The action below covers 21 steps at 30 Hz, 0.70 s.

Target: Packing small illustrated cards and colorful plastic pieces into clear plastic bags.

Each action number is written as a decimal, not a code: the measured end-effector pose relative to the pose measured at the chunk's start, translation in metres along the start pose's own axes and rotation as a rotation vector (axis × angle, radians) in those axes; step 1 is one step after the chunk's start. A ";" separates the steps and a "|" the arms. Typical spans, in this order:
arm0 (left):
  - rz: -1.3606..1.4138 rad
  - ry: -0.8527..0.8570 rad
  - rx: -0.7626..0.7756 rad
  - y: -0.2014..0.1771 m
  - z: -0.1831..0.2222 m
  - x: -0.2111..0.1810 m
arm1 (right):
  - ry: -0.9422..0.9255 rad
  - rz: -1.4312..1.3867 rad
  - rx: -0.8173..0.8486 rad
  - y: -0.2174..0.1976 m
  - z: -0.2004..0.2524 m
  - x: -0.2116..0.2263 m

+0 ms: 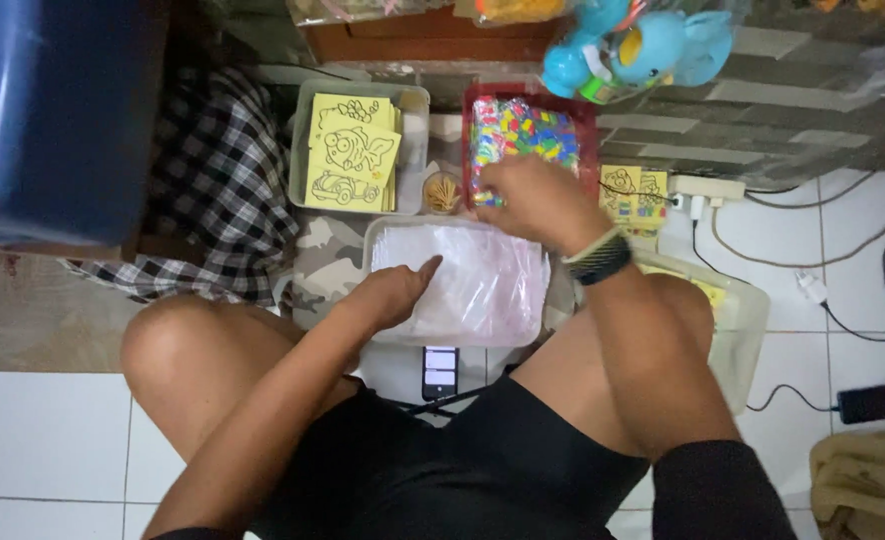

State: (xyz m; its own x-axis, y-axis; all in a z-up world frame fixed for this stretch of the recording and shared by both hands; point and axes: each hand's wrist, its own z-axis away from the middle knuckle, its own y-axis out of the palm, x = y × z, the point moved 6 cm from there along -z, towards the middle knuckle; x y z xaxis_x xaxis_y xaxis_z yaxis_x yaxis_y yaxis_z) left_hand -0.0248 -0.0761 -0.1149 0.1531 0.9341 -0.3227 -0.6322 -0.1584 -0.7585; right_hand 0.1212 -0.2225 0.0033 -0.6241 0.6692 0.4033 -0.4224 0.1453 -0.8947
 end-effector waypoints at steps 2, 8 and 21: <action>-0.001 0.023 0.001 -0.014 0.002 0.006 | 0.090 0.112 0.078 0.059 -0.031 -0.038; 0.097 0.092 0.079 -0.064 0.015 0.005 | 0.152 0.361 0.135 0.116 -0.059 -0.079; 0.417 0.157 -0.563 -0.105 -0.027 0.001 | -0.210 -0.404 -0.303 -0.011 -0.001 0.020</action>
State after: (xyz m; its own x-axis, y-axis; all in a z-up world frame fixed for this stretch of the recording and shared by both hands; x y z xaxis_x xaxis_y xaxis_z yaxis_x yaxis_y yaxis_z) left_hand 0.0622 -0.0676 -0.0508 0.1182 0.7094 -0.6948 -0.1803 -0.6727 -0.7176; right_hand 0.1139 -0.2099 0.0215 -0.5823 0.3615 0.7282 -0.4664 0.5850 -0.6635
